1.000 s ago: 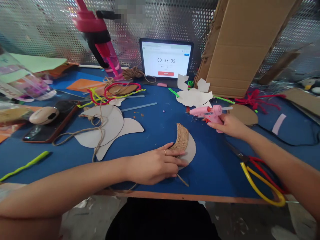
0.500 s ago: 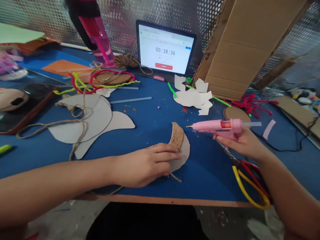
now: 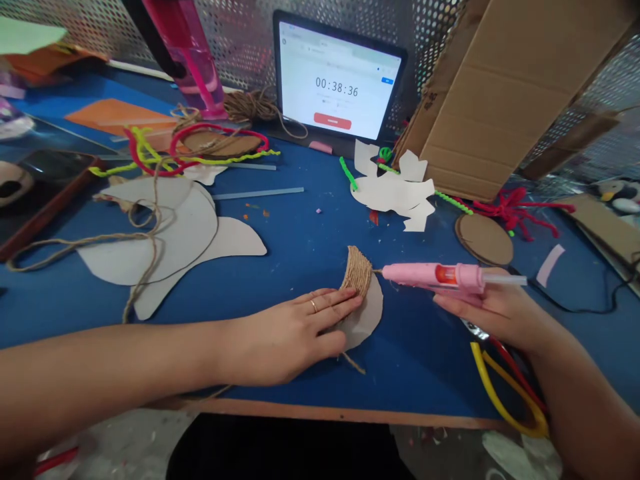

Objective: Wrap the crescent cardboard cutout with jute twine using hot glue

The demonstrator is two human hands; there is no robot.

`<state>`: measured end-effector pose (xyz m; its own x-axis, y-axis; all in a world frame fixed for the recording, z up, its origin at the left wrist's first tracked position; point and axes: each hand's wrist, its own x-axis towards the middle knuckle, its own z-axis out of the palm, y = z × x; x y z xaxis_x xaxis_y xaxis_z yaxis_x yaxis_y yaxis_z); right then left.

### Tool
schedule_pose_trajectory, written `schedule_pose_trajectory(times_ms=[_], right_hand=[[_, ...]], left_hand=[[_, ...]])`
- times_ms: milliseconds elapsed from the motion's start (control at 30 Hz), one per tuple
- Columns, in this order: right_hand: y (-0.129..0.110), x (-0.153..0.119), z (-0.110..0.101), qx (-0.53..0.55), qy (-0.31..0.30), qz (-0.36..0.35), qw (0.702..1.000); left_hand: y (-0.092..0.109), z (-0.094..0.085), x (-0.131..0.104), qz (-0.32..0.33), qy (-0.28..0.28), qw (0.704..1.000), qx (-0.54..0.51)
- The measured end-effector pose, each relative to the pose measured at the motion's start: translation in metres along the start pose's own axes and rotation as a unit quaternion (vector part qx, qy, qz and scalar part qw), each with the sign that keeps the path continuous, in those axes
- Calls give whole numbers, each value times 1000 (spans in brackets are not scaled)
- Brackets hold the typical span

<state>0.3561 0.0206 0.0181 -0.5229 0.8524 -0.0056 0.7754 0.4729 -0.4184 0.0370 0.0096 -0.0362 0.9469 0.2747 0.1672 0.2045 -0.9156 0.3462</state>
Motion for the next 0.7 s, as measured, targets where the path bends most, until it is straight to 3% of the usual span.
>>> schedule_pose_trajectory(times_ms=[400, 700], right_hand=[[5, -2, 5, -21, 26, -16, 999], [0, 0, 4, -25, 10, -5, 1000]], left_hand=[[-1, 0, 0, -1, 3, 1000, 9], [0, 1, 0, -4, 2, 1000, -1]])
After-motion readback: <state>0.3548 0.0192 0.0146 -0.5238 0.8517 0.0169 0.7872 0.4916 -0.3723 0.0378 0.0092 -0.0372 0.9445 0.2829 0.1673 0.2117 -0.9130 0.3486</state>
